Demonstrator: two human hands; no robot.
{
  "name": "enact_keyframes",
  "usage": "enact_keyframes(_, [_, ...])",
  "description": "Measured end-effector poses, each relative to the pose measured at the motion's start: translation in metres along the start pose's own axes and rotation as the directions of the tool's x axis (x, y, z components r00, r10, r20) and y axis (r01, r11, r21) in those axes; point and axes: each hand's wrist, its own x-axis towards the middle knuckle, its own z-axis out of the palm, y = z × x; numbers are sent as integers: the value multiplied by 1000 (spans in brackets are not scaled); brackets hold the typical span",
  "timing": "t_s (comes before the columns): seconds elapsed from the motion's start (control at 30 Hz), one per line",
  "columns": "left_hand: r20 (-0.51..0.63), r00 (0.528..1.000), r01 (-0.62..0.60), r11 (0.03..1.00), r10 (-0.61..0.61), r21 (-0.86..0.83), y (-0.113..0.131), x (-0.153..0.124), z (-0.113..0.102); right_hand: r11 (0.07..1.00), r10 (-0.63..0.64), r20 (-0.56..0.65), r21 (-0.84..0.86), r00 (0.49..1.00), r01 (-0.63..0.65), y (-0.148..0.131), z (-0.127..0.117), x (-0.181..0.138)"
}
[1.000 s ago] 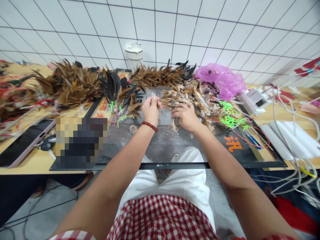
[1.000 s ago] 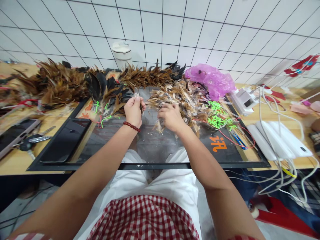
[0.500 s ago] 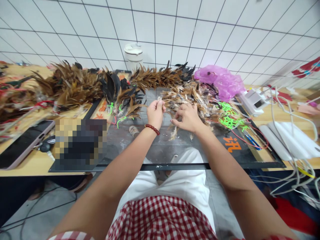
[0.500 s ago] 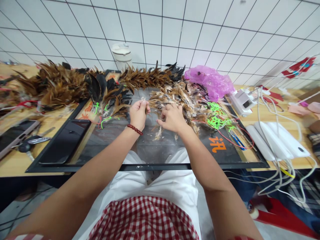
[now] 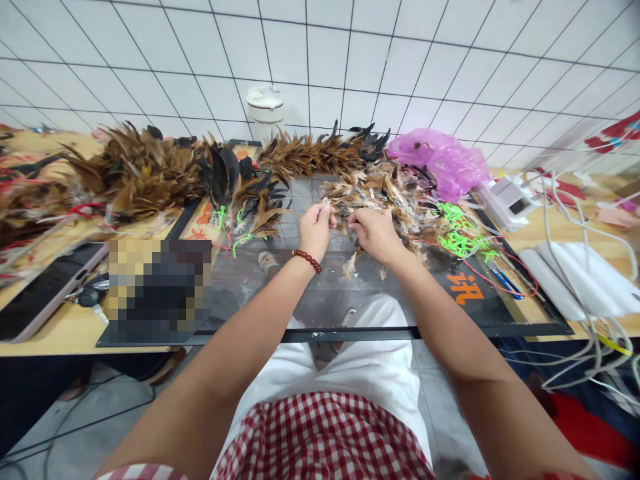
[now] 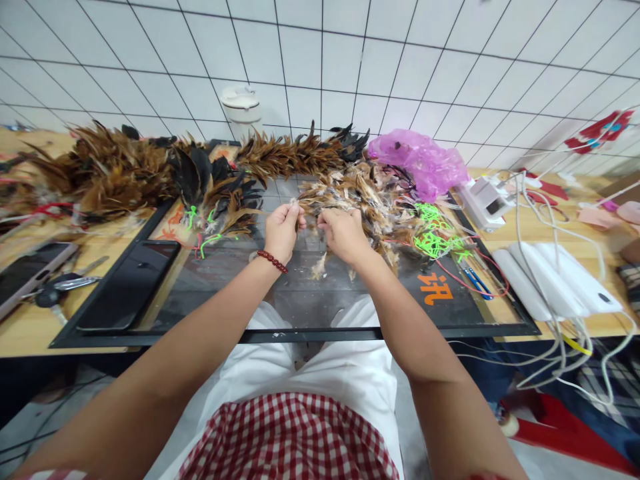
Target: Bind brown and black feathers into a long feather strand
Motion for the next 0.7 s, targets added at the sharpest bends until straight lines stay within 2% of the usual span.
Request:
enact_keyframes(0.27, [7, 1000, 26, 1000, -26, -9, -2, 1, 0, 999, -21, -118, -47, 993, 16, 3, -2, -4])
enact_keyframes(0.57, [-40, 995, 94, 994, -96, -46, 2, 1, 1, 998, -50, 143, -32, 988, 55, 4, 5, -4])
enact_keyframes(0.7, [-44, 994, 100, 994, -102, -40, 3, 1, 0, 999, -30, 59, 19, 998, 29, 2, 3, -2])
